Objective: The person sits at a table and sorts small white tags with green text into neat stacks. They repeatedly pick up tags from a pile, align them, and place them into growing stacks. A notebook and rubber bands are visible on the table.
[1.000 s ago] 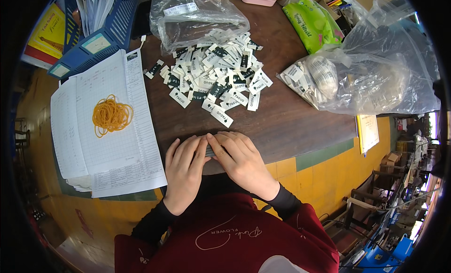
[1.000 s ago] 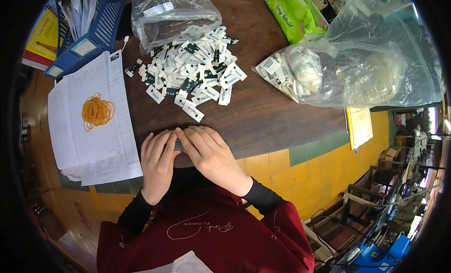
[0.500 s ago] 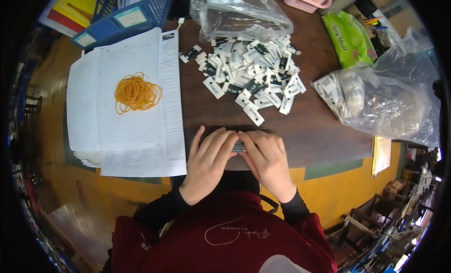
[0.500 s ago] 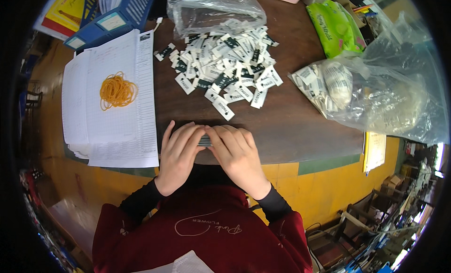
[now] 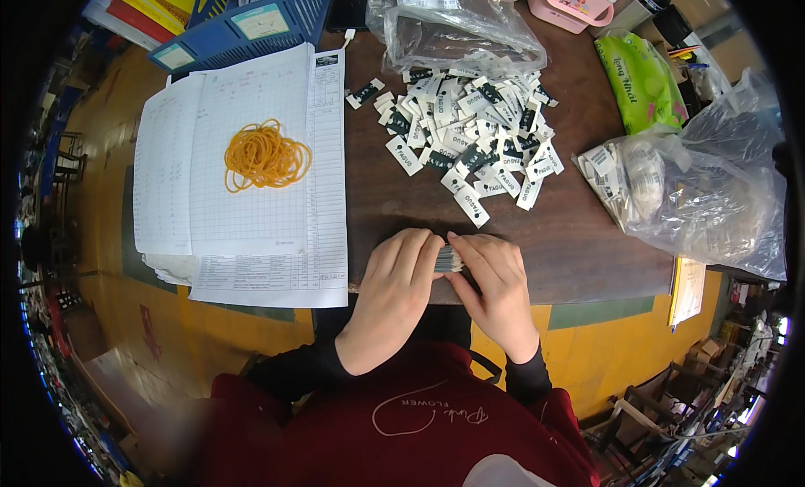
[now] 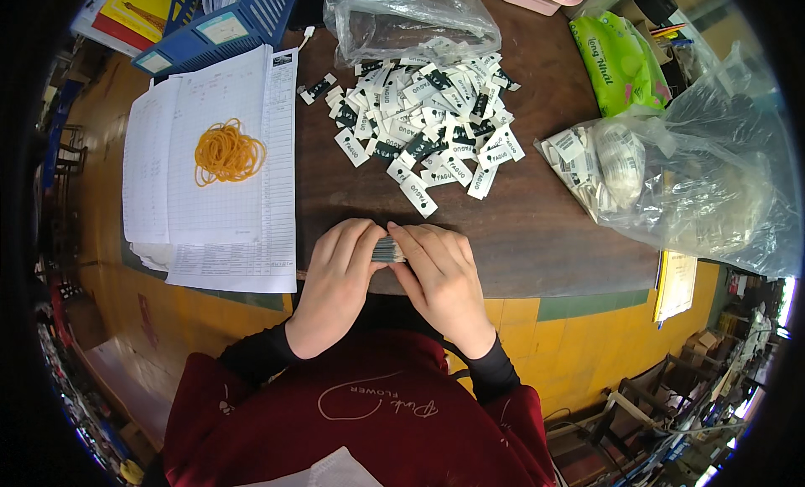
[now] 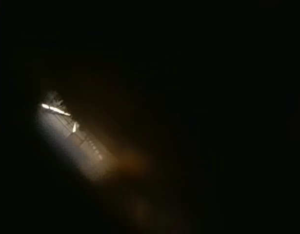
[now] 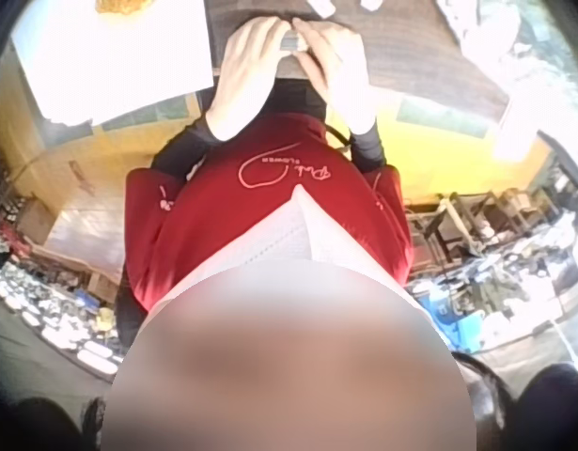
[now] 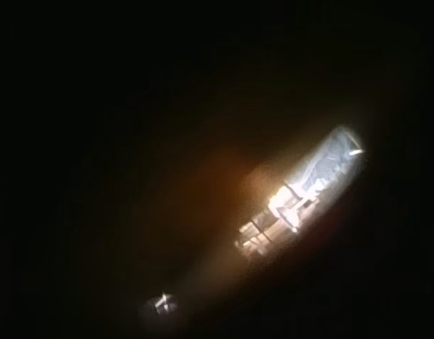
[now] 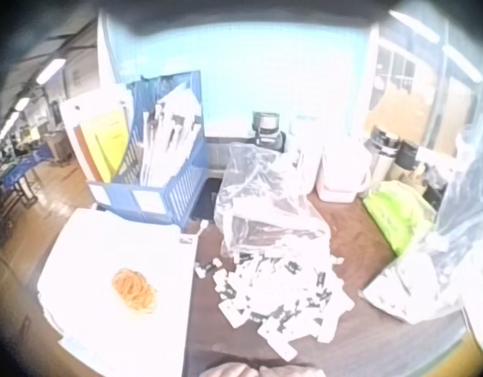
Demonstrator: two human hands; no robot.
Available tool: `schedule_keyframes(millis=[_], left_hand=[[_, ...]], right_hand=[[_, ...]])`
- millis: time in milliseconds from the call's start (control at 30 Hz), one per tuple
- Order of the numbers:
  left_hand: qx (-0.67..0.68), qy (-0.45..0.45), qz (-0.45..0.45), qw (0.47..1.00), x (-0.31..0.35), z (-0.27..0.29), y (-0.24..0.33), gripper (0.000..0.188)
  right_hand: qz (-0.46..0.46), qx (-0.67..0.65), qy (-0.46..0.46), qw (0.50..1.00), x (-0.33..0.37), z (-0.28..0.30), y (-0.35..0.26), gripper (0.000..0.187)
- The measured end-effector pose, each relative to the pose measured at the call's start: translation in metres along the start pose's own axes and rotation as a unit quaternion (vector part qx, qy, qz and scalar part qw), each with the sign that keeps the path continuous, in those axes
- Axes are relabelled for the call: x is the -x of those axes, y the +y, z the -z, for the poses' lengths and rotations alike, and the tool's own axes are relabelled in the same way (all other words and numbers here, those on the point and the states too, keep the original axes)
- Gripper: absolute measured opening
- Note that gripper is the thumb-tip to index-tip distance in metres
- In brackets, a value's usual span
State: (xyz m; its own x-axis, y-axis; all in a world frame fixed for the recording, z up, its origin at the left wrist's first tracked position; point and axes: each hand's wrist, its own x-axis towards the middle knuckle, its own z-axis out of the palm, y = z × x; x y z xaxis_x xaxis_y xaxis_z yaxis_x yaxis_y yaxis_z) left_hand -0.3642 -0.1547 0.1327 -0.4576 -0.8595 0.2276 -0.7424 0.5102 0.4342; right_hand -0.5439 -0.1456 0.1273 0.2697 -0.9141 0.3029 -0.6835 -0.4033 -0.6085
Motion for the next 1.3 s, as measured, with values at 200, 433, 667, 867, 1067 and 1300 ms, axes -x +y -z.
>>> schedule_keyframes(millis=[200,433,667,867,1067,1300], left_hand=[[0.228,-0.015,0.043,0.973,0.000,0.032,0.013,0.045],[0.296,0.037,-0.028,0.954,-0.033,0.081,0.008,0.045],[0.315,0.010,-0.015,0.949,-0.100,0.095,-0.028,0.043],[0.210,-0.029,-0.044,0.976,-0.133,0.049,-0.043,0.057],[0.261,-0.031,0.017,0.965,-0.141,0.016,-0.057,0.044],[0.606,-0.122,0.085,0.781,-0.140,0.010,-0.087,0.033]], right_hand=[[-0.055,-0.276,-0.016,0.960,-0.006,0.025,-0.005,0.056],[0.027,-0.361,0.011,0.932,-0.058,0.055,-0.022,0.045],[-0.091,-0.395,0.056,0.913,-0.124,0.053,-0.008,0.023],[-0.168,-0.208,0.078,0.960,-0.153,0.031,0.016,0.018],[-0.171,-0.163,0.079,0.969,-0.150,0.030,0.019,0.023],[-0.178,-0.391,0.026,0.903,-0.150,0.033,0.026,0.022]])
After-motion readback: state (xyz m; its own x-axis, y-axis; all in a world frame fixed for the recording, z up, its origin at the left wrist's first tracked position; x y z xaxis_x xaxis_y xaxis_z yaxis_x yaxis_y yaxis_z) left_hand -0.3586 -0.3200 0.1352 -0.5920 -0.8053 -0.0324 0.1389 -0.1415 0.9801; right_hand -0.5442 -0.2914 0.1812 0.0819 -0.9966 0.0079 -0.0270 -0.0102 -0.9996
